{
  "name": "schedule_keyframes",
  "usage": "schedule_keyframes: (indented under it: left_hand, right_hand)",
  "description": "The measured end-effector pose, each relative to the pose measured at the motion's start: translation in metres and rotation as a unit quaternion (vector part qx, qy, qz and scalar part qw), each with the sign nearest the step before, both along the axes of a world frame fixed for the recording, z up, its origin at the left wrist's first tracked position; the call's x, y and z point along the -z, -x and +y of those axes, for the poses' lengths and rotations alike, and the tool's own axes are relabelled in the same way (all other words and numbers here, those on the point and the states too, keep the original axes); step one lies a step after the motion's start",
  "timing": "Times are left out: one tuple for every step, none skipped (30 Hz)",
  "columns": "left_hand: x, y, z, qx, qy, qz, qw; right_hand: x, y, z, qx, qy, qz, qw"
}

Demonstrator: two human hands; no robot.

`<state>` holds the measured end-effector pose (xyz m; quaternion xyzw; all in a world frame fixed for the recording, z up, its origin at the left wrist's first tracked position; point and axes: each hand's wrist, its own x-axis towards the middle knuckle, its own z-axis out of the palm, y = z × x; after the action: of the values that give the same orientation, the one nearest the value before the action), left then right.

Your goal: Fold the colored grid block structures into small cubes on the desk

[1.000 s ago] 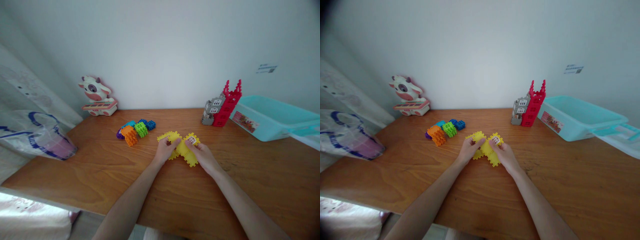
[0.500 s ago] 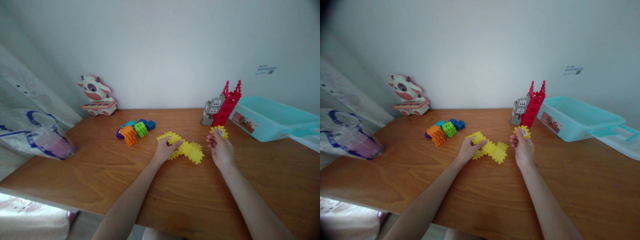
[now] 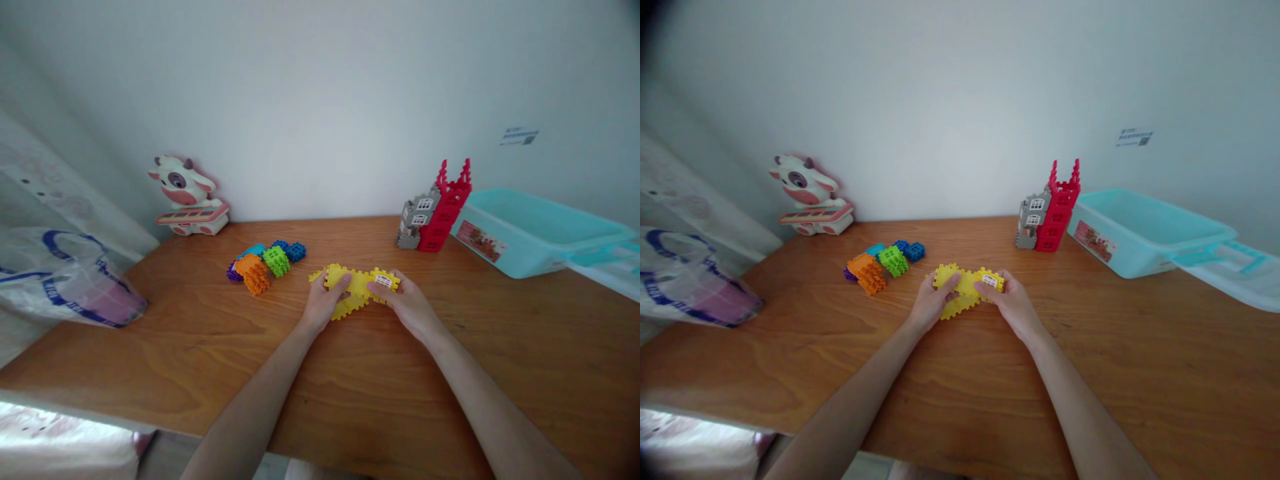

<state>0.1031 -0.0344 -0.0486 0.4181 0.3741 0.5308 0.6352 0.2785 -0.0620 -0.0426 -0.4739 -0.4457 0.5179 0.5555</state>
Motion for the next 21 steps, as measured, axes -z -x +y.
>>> schedule_keyframes:
  left_hand:
    - [-0.0005, 0.0, -0.0006, 0.001, -0.004, 0.013, 1.0]
    - [-0.0012, 0.0001, -0.0013, 0.0, -0.009, 0.027, 1.0]
    - [-0.0022, 0.0001, -0.0019, -0.001, -0.015, 0.042, 0.999]
    - [-0.0032, 0.0, -0.0026, 0.0, -0.022, 0.054, 0.998]
    - [-0.0042, -0.0002, -0.0033, 0.005, -0.03, 0.06, 0.998]
    - [-0.0049, -0.0006, -0.0039, 0.011, -0.037, 0.061, 0.997]
    - [-0.0054, -0.001, -0.0044, 0.016, -0.043, 0.06, 0.997]
    - [-0.0055, -0.0013, -0.0046, 0.017, -0.045, 0.057, 0.997]
    - [-0.0054, -0.0016, -0.0046, 0.017, -0.046, 0.054, 0.997]
    - [-0.0049, -0.0018, -0.0043, 0.013, -0.045, 0.053, 0.997]
    - [-0.0043, -0.0017, -0.0038, 0.008, -0.044, 0.053, 0.998]
    - [-0.0036, -0.0014, -0.0029, 0.002, -0.043, 0.053, 0.998]
    - [-0.0029, -0.001, -0.002, -0.002, -0.044, 0.054, 0.998]
    - [-0.0023, -0.0005, -0.001, -0.006, -0.046, 0.056, 0.997]
    - [-0.0019, 0.0001, 0.0, -0.01, -0.049, 0.061, 0.997]
    - [-0.0015, 0.0006, 0.0009, -0.012, -0.052, 0.071, 0.996]
    - [-0.0013, 0.001, 0.0017, -0.013, -0.054, 0.084, 0.995]
    - [-0.0011, 0.0012, 0.0023, -0.014, -0.055, 0.099, 0.993]
    - [-0.0009, 0.0013, 0.0028, -0.016, -0.054, 0.114, 0.992]
    - [-0.0007, 0.0015, 0.0032, -0.02, -0.052, 0.125, 0.991]
    - [-0.0005, 0.0019, 0.0038, -0.024, -0.051, 0.132, 0.99]
  right_hand:
    - [-0.0003, -0.0008, -0.0002, 0.003, -0.002, -0.014, 1.0]
    - [-0.0008, -0.0013, -0.0004, 0.004, -0.006, -0.029, 1.0]
    - [-0.0015, -0.0015, -0.0007, 0.006, -0.013, -0.044, 0.999]
    - [-0.0021, -0.0013, -0.001, 0.007, -0.021, -0.058, 0.998]
    - [-0.0024, -0.0008, -0.0013, 0.008, -0.03, -0.07, 0.997]
    - [-0.0025, 0.0, -0.0016, 0.008, -0.036, -0.079, 0.996]
    - [-0.0024, 0.001, -0.0017, 0.009, -0.039, -0.083, 0.996]
    - [-0.0022, 0.0021, -0.0018, 0.012, -0.039, -0.081, 0.996]
    - [-0.0019, 0.0032, -0.0018, 0.018, -0.036, -0.073, 0.997]
    - [-0.0018, 0.0043, -0.0016, 0.027, -0.03, -0.06, 0.997]
    - [-0.0019, 0.0053, -0.0014, 0.036, -0.024, -0.044, 0.998]
    - [-0.0022, 0.0061, -0.0011, 0.046, -0.021, -0.024, 0.998]
    - [-0.0026, 0.0065, -0.0008, 0.056, -0.019, -0.004, 0.998]
    - [-0.003, 0.0066, -0.0005, 0.063, -0.019, 0.014, 0.998]
    - [-0.0033, 0.0064, -0.0002, 0.067, -0.017, 0.03, 0.997]
    - [-0.0034, 0.0059, 0.0001, 0.068, -0.014, 0.044, 0.997]
    - [-0.0031, 0.0053, 0.0004, 0.062, -0.007, 0.053, 0.997]
    - [-0.0026, 0.0047, 0.0006, 0.049, 0.004, 0.059, 0.997]
    - [-0.0018, 0.0044, 0.0008, 0.033, 0.016, 0.062, 0.997]
    - [-0.0009, 0.0045, 0.0008, 0.019, 0.026, 0.065, 0.997]
    - [-0.0001, 0.0049, 0.0007, 0.007, 0.032, 0.066, 0.997]
